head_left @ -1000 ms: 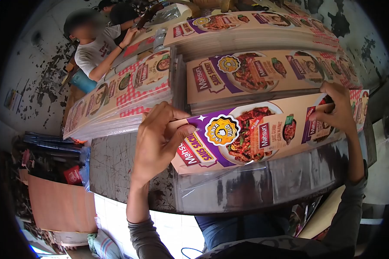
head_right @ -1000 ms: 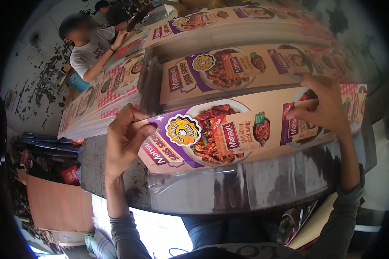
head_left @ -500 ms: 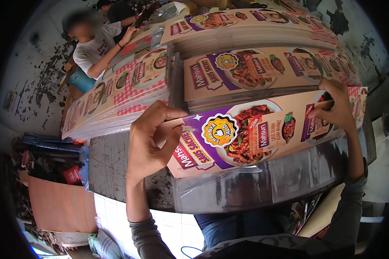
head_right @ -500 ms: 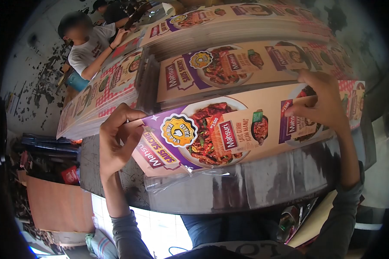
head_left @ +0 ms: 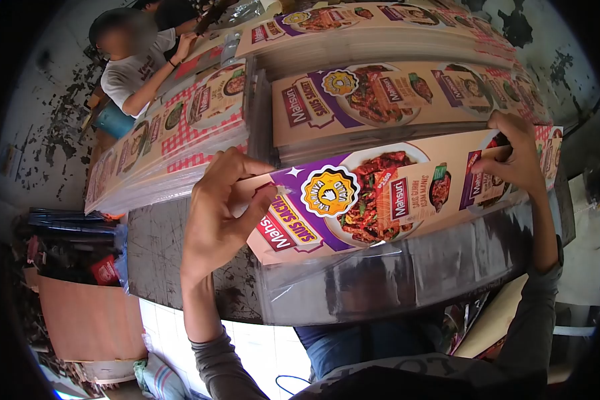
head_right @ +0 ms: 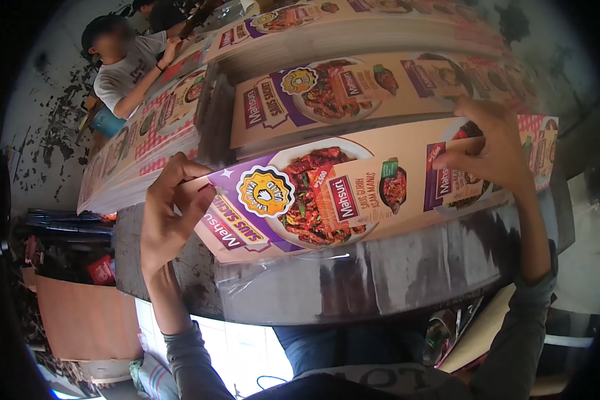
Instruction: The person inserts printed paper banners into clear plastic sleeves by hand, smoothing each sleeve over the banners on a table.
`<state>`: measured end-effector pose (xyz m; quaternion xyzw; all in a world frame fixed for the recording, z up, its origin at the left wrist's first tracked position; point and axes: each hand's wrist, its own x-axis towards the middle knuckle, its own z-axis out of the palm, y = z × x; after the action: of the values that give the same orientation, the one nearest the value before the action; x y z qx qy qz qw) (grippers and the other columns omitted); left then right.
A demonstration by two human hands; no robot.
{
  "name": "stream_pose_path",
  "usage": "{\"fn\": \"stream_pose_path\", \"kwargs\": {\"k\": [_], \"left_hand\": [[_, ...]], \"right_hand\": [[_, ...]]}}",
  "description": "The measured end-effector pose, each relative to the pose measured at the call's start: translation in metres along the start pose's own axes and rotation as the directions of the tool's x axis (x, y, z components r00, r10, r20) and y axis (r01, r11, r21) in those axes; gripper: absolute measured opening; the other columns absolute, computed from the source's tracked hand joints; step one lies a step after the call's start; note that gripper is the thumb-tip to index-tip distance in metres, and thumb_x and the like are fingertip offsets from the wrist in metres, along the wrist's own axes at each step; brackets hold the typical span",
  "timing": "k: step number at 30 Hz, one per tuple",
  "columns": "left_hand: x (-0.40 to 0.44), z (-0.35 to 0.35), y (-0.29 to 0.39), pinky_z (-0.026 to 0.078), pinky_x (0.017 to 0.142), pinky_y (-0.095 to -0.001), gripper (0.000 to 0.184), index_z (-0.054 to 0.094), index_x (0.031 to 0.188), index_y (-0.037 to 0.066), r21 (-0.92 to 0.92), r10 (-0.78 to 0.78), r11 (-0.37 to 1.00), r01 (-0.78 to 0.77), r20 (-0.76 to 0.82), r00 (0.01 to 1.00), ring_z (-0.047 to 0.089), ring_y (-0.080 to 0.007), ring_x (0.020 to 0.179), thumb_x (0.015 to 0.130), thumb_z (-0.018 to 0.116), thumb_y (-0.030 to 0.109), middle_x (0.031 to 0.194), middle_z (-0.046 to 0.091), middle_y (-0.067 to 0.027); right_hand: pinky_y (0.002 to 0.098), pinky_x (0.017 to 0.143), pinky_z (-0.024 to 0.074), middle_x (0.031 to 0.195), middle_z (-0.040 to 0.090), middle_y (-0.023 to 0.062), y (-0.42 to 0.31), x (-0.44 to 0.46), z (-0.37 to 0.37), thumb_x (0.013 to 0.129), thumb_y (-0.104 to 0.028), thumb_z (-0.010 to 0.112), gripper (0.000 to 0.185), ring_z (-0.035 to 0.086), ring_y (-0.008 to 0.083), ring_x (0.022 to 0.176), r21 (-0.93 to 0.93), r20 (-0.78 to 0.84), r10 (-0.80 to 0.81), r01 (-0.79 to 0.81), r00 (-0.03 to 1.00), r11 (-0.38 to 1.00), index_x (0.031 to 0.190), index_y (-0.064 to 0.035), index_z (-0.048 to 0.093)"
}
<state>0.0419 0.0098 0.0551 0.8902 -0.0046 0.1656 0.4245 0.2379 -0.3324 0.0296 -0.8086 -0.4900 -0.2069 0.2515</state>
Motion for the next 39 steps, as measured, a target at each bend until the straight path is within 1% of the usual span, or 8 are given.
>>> {"fn": "stream_pose_path", "kwargs": {"k": [5,7,13,17,19,25,35,39], "left_hand": [[0.001,0.002,-0.004,0.042,0.071,-0.0252,0.017,0.058,0.088,-0.004,0.013,0.023,1.000,-0.023,0.002,1.000,0.053,-0.0142,0.073,0.073,0.064,-0.007,0.078,0.055,-0.0090],[0.001,0.004,-0.010,0.043,0.066,-0.0249,0.016,0.057,0.086,-0.005,-0.081,0.013,0.997,-0.015,-0.023,1.000,0.055,-0.0115,0.070,0.074,0.067,-0.003,0.079,0.056,-0.0092],[-0.001,0.011,-0.009,0.041,0.053,-0.0214,0.018,0.055,0.082,-0.006,-0.066,-0.078,0.995,0.073,-0.082,0.994,0.056,-0.0084,0.071,0.074,0.069,0.002,0.079,0.057,-0.0090],[0.001,0.009,-0.004,0.043,0.058,-0.0201,0.016,0.055,0.083,-0.007,-0.070,-0.122,0.991,0.117,-0.069,0.990,0.056,-0.0071,0.072,0.076,0.067,0.000,0.079,0.057,-0.0089],[0.001,0.008,-0.003,0.043,0.065,-0.0189,0.013,0.055,0.086,-0.008,-0.322,-0.078,0.945,0.057,-0.055,0.995,0.056,-0.0071,0.076,0.076,0.063,-0.005,0.080,0.056,-0.0091],[-0.001,-0.002,-0.004,0.043,0.071,-0.0197,0.018,0.056,0.093,-0.007,-0.041,0.039,0.998,-0.037,0.031,0.999,0.057,-0.0097,0.080,0.075,0.057,-0.010,0.084,0.055,-0.0077],[-0.002,0.001,0.003,0.045,0.069,-0.0198,0.014,0.055,0.090,-0.005,-0.102,-0.015,0.995,0.016,0.006,1.000,0.058,-0.0095,0.078,0.077,0.061,-0.007,0.080,0.056,-0.0071],[-0.005,0.009,-0.003,0.045,0.058,-0.0215,0.014,0.055,0.084,-0.004,-0.091,-0.049,0.995,0.042,-0.070,0.996,0.056,-0.0086,0.070,0.076,0.066,-0.002,0.076,0.056,-0.0073]], "right_hand": [[0.0310,0.053,0.0370,0.063,0.050,0.0116,-0.003,0.001,-0.002,0.050,-0.035,0.083,0.057,0.047,0.0237,0.054,-0.017,0.031,-0.013,0.013,0.999,1.000,0.081,0.0004,0.052],[0.0303,0.051,0.0357,0.062,0.049,0.0108,-0.002,0.001,0.001,0.050,-0.033,0.083,0.055,0.045,0.0222,0.053,0.005,-0.027,-0.050,0.050,0.998,0.999,0.080,0.0004,0.051],[0.0304,0.050,0.0349,0.062,0.048,0.0103,-0.005,0.004,0.001,0.051,-0.032,0.083,0.054,0.043,0.0206,0.053,0.048,0.002,-0.015,0.015,1.000,0.999,0.080,0.0003,0.051],[0.0303,0.050,0.0343,0.061,0.047,0.0104,-0.004,0.004,-0.002,0.052,-0.031,0.082,0.053,0.042,0.0201,0.053,0.010,0.028,-0.031,0.031,0.999,0.999,0.079,0.0001,0.050],[0.0303,0.049,0.0333,0.060,0.046,0.0102,-0.002,0.001,0.004,0.051,-0.032,0.083,0.053,0.041,0.0198,0.053,0.079,-0.018,0.013,-0.011,1.000,0.997,0.078,0.0000,0.050],[0.0301,0.049,0.0328,0.060,0.045,0.0097,-0.002,0.002,0.001,0.050,-0.033,0.083,0.055,0.040,0.0196,0.052,0.018,-0.003,-0.030,0.030,1.000,0.999,0.078,0.0000,0.049],[0.0302,0.050,0.0341,0.061,0.048,0.0100,-0.003,0.001,0.002,0.049,-0.034,0.083,0.056,0.043,0.0194,0.053,0.027,-0.012,-0.012,0.012,1.000,1.000,0.078,0.0003,0.050],[0.0305,0.050,0.0345,0.061,0.047,0.0099,-0.004,0.001,0.002,0.049,-0.036,0.083,0.056,0.044,0.0198,0.053,0.021,-0.020,-0.002,0.003,1.000,1.000,0.078,0.0004,0.050]]}}
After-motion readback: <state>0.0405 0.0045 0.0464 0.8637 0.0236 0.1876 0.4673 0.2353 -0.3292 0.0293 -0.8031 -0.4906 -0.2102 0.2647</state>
